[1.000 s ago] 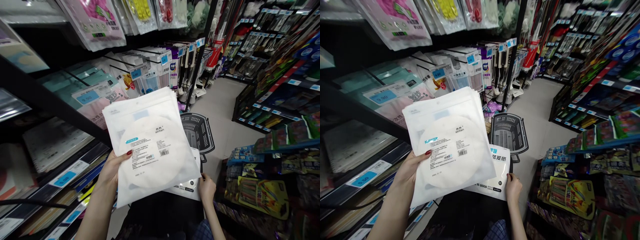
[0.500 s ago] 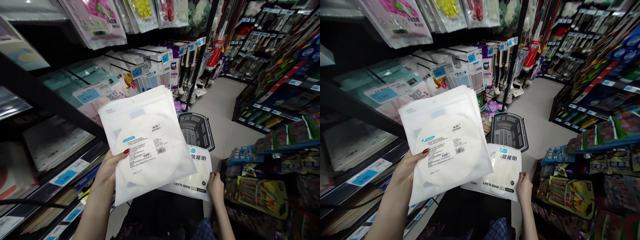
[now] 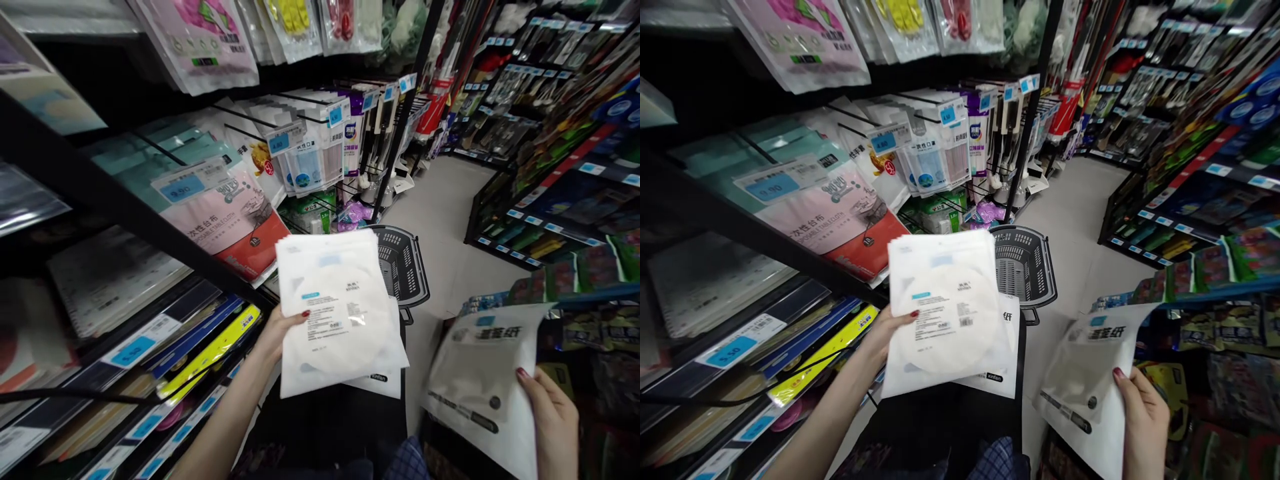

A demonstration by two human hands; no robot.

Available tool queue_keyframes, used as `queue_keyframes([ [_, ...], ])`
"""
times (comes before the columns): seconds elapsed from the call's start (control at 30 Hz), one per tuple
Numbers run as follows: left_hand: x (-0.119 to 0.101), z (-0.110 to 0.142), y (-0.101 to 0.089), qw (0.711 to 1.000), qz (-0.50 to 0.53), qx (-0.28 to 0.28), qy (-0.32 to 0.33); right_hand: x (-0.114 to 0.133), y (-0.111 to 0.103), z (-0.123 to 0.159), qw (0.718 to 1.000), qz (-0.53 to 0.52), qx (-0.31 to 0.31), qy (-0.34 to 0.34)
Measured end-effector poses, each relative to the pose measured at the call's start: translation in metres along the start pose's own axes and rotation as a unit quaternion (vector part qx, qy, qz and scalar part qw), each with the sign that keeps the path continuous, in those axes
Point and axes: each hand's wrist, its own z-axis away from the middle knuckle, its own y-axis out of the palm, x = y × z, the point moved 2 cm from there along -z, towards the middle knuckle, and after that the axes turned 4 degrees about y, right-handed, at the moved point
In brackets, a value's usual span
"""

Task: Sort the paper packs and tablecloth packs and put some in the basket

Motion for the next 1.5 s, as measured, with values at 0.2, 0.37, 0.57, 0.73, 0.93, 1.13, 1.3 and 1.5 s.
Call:
queue_keyframes([
  [0.2, 0.082, -0.024, 0.012, 0.994, -0.006, 0.087, -0.072, 0.024, 0.041, 0.036, 0.939, 0.231, 0.043, -0.251],
  [0.37, 0.121, -0.038, 0.004, 0.987, -0.012, 0.104, -0.122, -0.007, 0.143, 0.067, 0.824, 0.445, 0.162, -0.311],
  [0.57, 0.123, -0.044, -0.004, 0.983, 0.047, 0.062, -0.168, -0.076, 0.207, 0.085, 0.787, 0.428, 0.288, -0.338],
  [0.73, 0.121, -0.041, -0.003, 0.986, 0.024, 0.085, -0.139, -0.108, 0.139, 0.014, 0.85, 0.399, 0.068, -0.339],
  [0.93, 0.126, -0.041, -0.005, 0.987, 0.013, 0.08, -0.136, -0.133, 0.08, -0.041, 0.915, 0.369, 0.107, -0.123],
  [1.13, 0.126, -0.041, -0.007, 0.987, 0.016, 0.074, -0.144, -0.134, 0.089, -0.042, 0.937, 0.312, 0.118, -0.108],
  [1.3, 0.123, -0.038, -0.005, 0.985, 0.02, 0.086, -0.146, -0.128, 0.107, -0.045, 0.929, 0.324, 0.116, -0.136],
  [1.5, 0.119, -0.037, -0.002, 0.984, 0.024, 0.094, -0.146, -0.119, 0.126, -0.043, 0.923, 0.341, 0.104, -0.142],
])
